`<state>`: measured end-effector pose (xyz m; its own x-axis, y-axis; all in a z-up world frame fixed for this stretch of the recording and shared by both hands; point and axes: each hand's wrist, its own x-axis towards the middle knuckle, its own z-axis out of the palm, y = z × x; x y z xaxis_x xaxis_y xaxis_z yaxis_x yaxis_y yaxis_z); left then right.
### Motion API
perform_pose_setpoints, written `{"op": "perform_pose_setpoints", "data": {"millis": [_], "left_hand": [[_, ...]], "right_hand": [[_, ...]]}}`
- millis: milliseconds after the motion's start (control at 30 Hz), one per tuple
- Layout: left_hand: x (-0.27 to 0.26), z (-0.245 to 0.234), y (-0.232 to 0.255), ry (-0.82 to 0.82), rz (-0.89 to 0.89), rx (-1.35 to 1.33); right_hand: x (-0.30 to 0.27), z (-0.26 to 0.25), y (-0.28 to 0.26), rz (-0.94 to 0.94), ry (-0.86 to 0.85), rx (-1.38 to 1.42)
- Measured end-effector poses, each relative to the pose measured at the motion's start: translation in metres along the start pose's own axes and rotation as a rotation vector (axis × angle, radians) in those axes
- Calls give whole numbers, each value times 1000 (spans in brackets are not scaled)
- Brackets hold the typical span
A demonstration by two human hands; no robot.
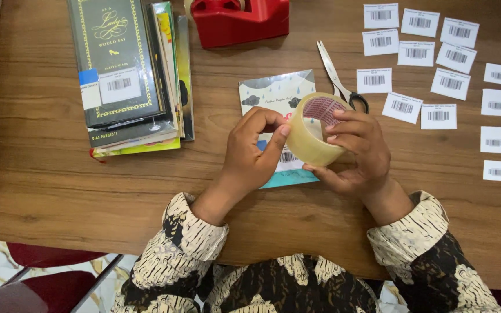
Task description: The person places a barcode sticker on the cover of a book titled 'Aquacero' and secures it with clear packing tape. They use scissors to cut the tape and smooth it down over the label, repeating the process to ensure the sticker is firmly attached.
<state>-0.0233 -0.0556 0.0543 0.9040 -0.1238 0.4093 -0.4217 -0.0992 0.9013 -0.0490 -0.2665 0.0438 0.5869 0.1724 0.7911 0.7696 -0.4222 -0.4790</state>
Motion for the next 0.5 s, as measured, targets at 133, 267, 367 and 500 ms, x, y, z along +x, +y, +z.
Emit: {"op": "perform_pose_setpoints", "data": {"millis": [133, 267, 367, 500], "left_hand": [[0, 1, -1, -43, 81, 88], [-4, 5, 2, -35, 35, 91], [-7, 4, -4, -73, -130, -96], [-2, -4, -8, -165, -334, -408]], "right_hand": [[-1, 3, 1, -18, 8, 7], [1, -2, 2, -11, -26, 0], [3, -5, 5, -16, -11, 29], [7, -6, 3, -20, -6, 88]]}}
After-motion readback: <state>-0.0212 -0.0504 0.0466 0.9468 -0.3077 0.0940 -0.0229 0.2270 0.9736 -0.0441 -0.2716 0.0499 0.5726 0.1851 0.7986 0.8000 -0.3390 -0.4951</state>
